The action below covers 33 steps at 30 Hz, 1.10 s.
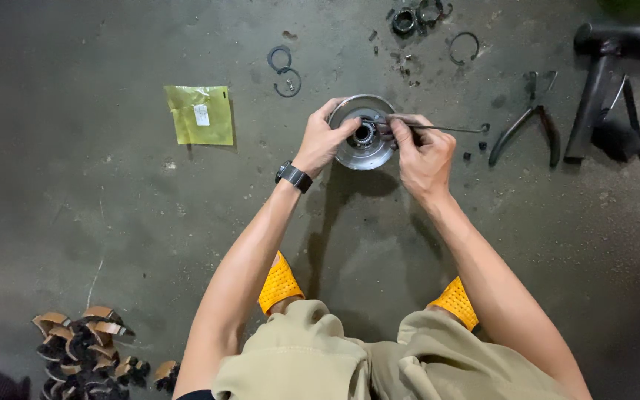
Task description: Using a pick and pliers to repair or assemble a motorcycle wheel hub or clutch drum while sitting on a workshop floor.
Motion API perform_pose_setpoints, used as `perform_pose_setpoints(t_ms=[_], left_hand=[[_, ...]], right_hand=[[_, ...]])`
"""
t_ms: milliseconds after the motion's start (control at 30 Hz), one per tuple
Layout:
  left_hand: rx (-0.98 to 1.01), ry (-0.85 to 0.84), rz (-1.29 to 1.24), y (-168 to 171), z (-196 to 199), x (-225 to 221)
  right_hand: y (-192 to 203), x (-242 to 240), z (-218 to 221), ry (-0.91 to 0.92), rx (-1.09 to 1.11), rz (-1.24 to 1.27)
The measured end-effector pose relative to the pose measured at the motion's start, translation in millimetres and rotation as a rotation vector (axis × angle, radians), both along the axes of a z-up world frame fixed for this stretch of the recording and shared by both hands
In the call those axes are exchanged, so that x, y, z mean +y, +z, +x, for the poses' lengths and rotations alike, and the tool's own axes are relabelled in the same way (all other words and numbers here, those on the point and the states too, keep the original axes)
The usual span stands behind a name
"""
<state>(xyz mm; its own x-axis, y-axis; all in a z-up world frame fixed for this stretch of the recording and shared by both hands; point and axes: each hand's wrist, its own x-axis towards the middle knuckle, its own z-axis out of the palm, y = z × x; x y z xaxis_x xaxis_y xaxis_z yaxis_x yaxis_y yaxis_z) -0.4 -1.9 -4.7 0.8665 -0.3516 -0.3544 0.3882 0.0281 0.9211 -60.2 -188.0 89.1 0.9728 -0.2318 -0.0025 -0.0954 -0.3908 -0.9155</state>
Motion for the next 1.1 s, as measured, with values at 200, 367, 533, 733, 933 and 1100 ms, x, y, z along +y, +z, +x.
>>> perform_pose_setpoints(t_ms=[200, 367, 533, 733, 933, 1100], left_hand=[[0.026, 0.026, -0.017, -0.9, -2.8, -0.8], [0.028, 0.04, -0.014, -1.6, -2.6, -2.0], [0.031, 0.054, -0.009, -5.4, -2.0, -8.1], [0.125, 0.141, -0.007, -0.1, -1.7, -7.1], [0.059, 0.09, 0.03, -2.1, -1.9, -7.3], [0.043, 0.08, 0.068, -4.2, -2.0, -5.2]], right_hand=[[-1.4, 0.2, 0.6, 0.002, 0.024, 0.115], [-0.6, -0.6, 1.7, 0.036, -0.017, 0.032], [2.1, -1.6, 4.7, 0.071, -0.046, -0.067], [-0.2, -1.5, 3.2, -0.071, 0.032, 0.144], [-7.2, -2.2, 0.4, -0.038, -0.04, 0.102], [-7.0, 0.5, 3.8, -0.047, -0.021, -0.042]])
